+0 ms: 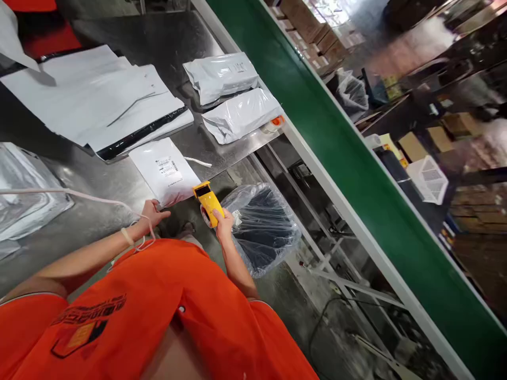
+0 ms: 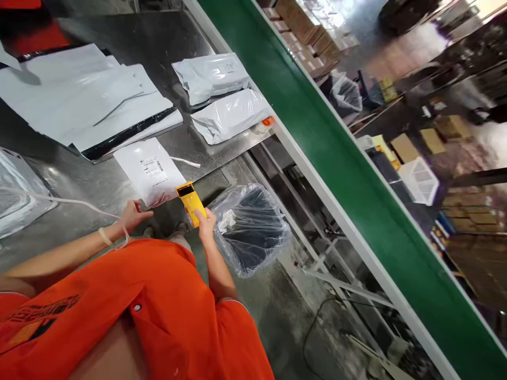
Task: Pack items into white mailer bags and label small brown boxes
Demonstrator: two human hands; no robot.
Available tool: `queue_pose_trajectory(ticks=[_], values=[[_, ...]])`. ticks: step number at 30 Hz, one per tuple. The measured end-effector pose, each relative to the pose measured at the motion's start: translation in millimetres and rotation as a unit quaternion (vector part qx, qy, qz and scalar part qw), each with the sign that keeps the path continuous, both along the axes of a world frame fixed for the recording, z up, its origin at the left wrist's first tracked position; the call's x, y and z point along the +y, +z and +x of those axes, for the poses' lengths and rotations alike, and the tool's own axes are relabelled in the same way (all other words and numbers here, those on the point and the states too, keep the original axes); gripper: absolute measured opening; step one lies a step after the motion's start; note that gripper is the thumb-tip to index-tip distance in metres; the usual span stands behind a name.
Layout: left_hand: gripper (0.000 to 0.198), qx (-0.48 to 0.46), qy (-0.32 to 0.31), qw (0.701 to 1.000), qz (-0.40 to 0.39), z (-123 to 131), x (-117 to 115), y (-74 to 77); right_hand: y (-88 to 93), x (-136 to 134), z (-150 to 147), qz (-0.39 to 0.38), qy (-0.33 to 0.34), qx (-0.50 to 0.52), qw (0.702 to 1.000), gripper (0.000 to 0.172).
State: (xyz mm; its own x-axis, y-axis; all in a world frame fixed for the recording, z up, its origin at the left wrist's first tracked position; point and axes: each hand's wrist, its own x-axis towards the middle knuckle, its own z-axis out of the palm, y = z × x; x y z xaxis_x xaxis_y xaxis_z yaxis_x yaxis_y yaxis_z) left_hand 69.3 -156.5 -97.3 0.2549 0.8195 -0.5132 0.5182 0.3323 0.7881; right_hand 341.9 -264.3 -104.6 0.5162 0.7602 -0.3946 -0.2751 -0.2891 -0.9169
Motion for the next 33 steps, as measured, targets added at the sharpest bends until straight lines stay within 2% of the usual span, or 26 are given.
queue_pose_trajectory(ticks=[1, 2, 4, 5, 7, 9, 11, 14, 23, 25, 29, 31, 33], values=[[0.054, 0.073, -0.046, 0.989, 0.117, -11.4, 17.5, 7.8, -0.6, -0.2, -6.2, 0.009, -0.001, 0.006, 1.000, 0.063], [0.057, 0.102, -0.085, 0.975, 0.180, -20.0, 38.4, 15.4, -0.9, 0.7, -12.9, 0.018, 0.001, 0.011, 1.000, 0.063], [0.079, 0.105, -0.142, 0.959, 0.224, -27.8, 82.1, 25.5, -2.3, 5.7, -27.9, 0.036, 0.010, 0.025, 0.999, 0.065], [0.091, 0.112, -0.210, 0.941, 0.242, -27.4, 100.7, 26.6, -4.4, 9.3, -36.1, 0.046, 0.016, 0.036, 0.998, 0.065], [0.113, 0.161, -0.359, 0.881, 0.263, -22.7, 124.5, 20.4, -12.5, 17.5, -52.7, 0.059, 0.030, 0.055, 0.996, 0.067], [0.126, 0.224, -0.442, 0.823, 0.277, -18.3, 129.6, 6.7, -25.8, 25.1, -67.5, 0.052, 0.042, 0.062, 0.996, 0.072], [0.128, 0.269, -0.449, 0.799, 0.296, -17.9, 123.4, -7.3, -41.5, 29.9, -77.7, 0.034, 0.050, 0.058, 0.996, 0.076], [0.121, 0.291, -0.443, 0.788, 0.313, -21.8, 113.8, -17.5, -62.6, 27.2, -81.6, 0.021, 0.059, 0.045, 0.997, 0.079], [0.117, 0.300, -0.451, 0.784, 0.303, -23.0, 117.5, -16.0, -97.9, -45.5, -57.8, -0.057, 0.080, 0.029, 0.995, 0.064], [0.119, 0.300, -0.448, 0.786, 0.302, -24.2, 119.3, -18.1, -105.3, -43.5, -57.6, -0.064, 0.081, 0.037, 0.994, 0.062], [0.117, 0.296, -0.448, 0.784, 0.311, -26.5, 122.4, -22.5, -120.6, -12.3, -64.8, -0.068, 0.081, 0.061, 0.992, 0.064], [0.118, 0.297, -0.444, 0.779, 0.328, -29.1, 116.1, -25.5, -127.4, 0.2, -68.5, -0.062, 0.077, 0.070, 0.993, 0.064], [0.110, 0.303, -0.441, 0.764, 0.361, -33.9, 101.6, -30.6, -133.4, 4.1, -71.3, -0.053, 0.072, 0.075, 0.993, 0.063]])
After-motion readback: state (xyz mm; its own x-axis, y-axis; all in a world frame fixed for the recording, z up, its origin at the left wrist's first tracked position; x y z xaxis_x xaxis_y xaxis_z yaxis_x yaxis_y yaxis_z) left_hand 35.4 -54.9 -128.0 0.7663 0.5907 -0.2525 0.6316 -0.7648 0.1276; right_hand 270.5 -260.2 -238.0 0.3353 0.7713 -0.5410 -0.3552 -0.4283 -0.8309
